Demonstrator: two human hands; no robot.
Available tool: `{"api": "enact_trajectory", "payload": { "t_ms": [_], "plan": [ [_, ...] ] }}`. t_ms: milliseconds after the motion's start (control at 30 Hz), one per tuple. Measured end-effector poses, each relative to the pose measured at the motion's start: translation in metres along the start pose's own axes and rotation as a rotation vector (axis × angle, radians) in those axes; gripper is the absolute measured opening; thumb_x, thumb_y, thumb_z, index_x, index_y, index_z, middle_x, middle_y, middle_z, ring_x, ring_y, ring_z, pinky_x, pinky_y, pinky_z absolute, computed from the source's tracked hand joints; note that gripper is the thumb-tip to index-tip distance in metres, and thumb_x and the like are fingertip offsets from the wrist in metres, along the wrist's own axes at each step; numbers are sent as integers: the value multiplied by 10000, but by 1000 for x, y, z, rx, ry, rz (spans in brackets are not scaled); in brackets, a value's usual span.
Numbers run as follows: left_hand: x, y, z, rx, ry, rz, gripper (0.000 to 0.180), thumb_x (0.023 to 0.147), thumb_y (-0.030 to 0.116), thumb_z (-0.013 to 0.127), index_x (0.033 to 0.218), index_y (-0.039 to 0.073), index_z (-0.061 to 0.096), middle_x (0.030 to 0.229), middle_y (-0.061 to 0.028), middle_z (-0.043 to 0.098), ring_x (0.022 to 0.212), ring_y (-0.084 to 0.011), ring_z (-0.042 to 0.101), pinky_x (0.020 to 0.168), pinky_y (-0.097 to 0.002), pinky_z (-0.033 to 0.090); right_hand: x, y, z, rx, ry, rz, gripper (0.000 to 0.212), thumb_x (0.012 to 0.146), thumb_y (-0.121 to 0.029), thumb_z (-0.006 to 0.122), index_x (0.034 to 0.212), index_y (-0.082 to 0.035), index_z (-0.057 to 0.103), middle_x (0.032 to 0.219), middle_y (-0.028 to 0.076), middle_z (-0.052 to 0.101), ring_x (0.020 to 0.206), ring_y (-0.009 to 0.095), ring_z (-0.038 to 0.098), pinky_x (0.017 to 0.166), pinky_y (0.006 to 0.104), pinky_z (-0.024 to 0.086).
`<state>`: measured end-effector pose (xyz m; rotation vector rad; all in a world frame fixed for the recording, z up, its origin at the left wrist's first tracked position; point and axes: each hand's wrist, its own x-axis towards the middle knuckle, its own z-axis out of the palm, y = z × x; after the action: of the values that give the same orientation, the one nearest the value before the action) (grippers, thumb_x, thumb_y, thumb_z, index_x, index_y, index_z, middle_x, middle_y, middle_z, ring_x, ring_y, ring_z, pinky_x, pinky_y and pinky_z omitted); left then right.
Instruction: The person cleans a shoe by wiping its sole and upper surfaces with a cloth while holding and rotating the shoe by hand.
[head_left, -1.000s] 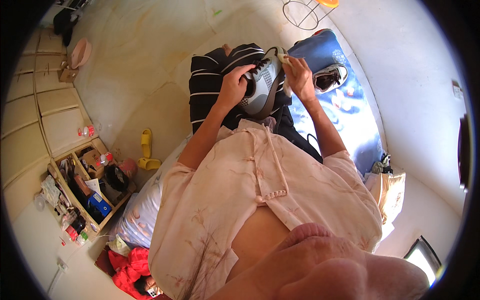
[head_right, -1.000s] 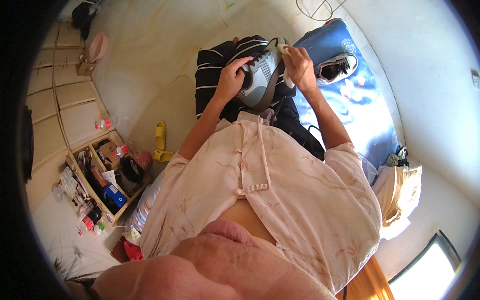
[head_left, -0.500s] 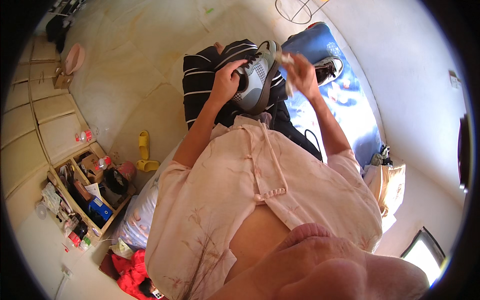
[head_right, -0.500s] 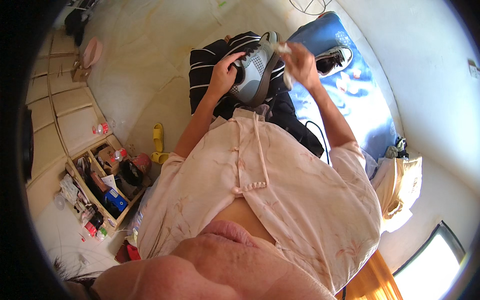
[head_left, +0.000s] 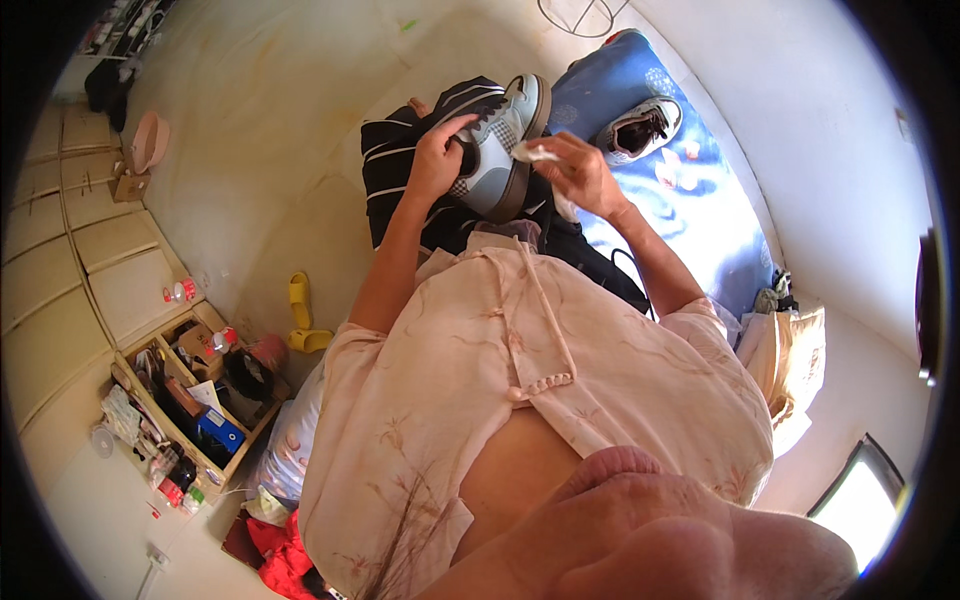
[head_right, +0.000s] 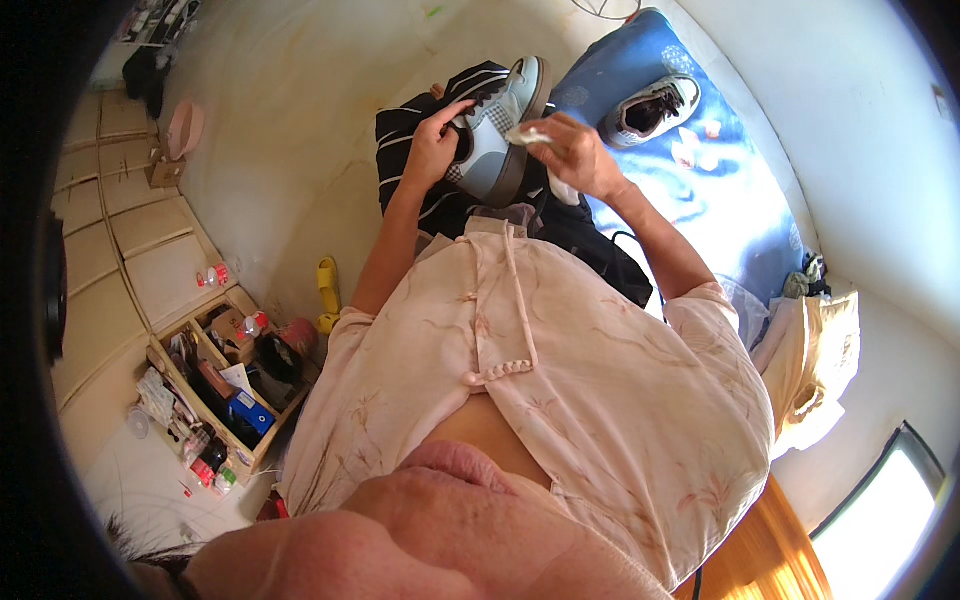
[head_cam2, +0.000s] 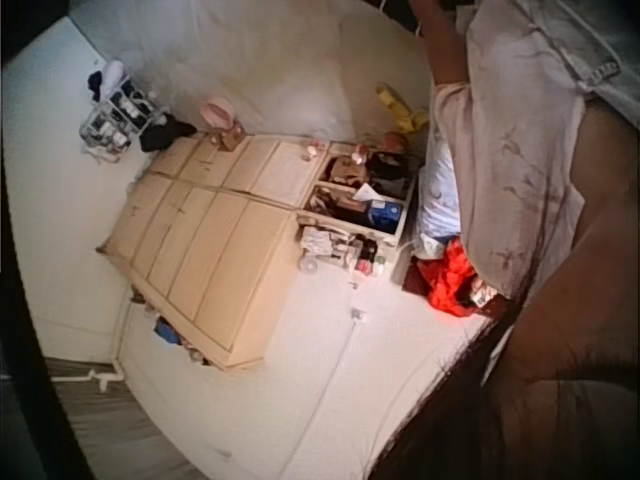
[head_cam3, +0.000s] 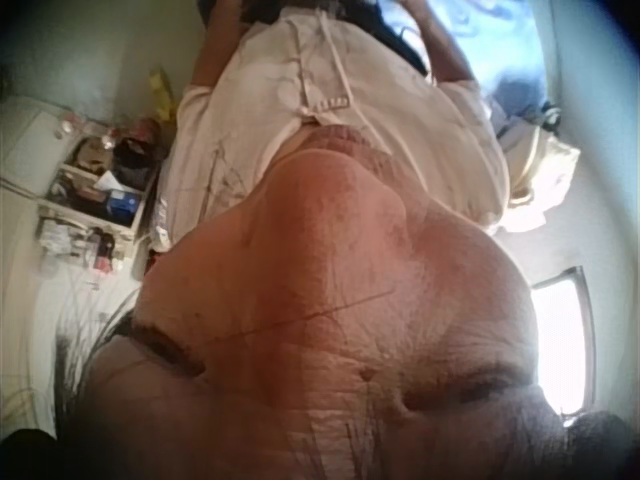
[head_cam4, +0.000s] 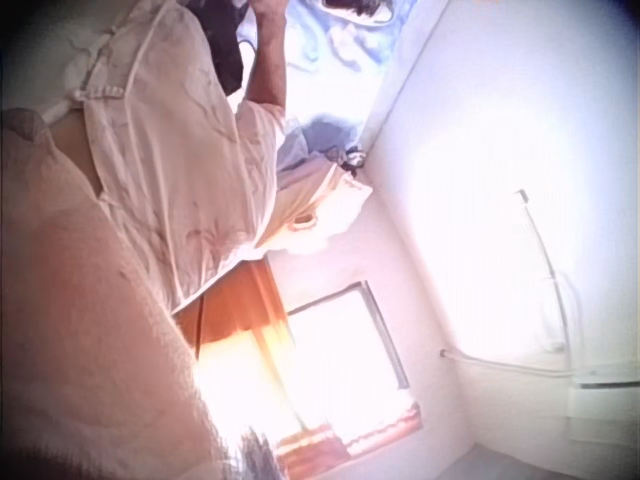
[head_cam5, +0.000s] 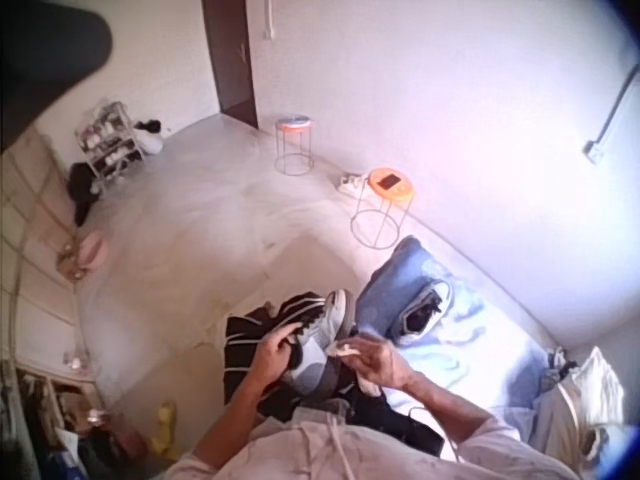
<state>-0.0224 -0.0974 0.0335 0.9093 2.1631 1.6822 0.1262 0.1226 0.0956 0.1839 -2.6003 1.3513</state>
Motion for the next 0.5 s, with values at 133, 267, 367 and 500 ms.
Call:
{"api": "enact_trajectory", "payload": {
  "t_ms": [133,267,367,500],
  "plan": [
    [1,4,0,16,-71,-158,485,836,-103,467,1256,3,685,1197,-230,715,1094,-320,716,930,-344,537,28,24,-20,-125,314,132,277,929,-118,697,1181,-4,695,986,217,674,842,385,672,760,423,545],
    [-4,7,7,-4,6,13,477,831,-95,473,1249,1,683,1183,-239,711,1044,-365,711,901,-343,537,42,51,0,-246,309,-23,260,919,-113,703,1156,-5,692,979,216,663,861,404,675,766,443,550],
    [-9,3,9,-17,18,25,480,833,-93,468,1255,-4,678,1208,-245,701,1124,-371,692,975,-352,516,23,28,11,-219,265,21,284,905,-82,724,1175,-5,682,1009,205,655,884,408,670,785,441,552],
    [-12,5,8,-16,22,-25,489,835,-95,468,1269,-1,672,1230,-231,702,1162,-362,683,992,-347,510,-3,8,14,-70,99,41,289,920,-59,717,1202,-10,682,1038,192,669,895,376,680,814,417,550]
  ]
}}
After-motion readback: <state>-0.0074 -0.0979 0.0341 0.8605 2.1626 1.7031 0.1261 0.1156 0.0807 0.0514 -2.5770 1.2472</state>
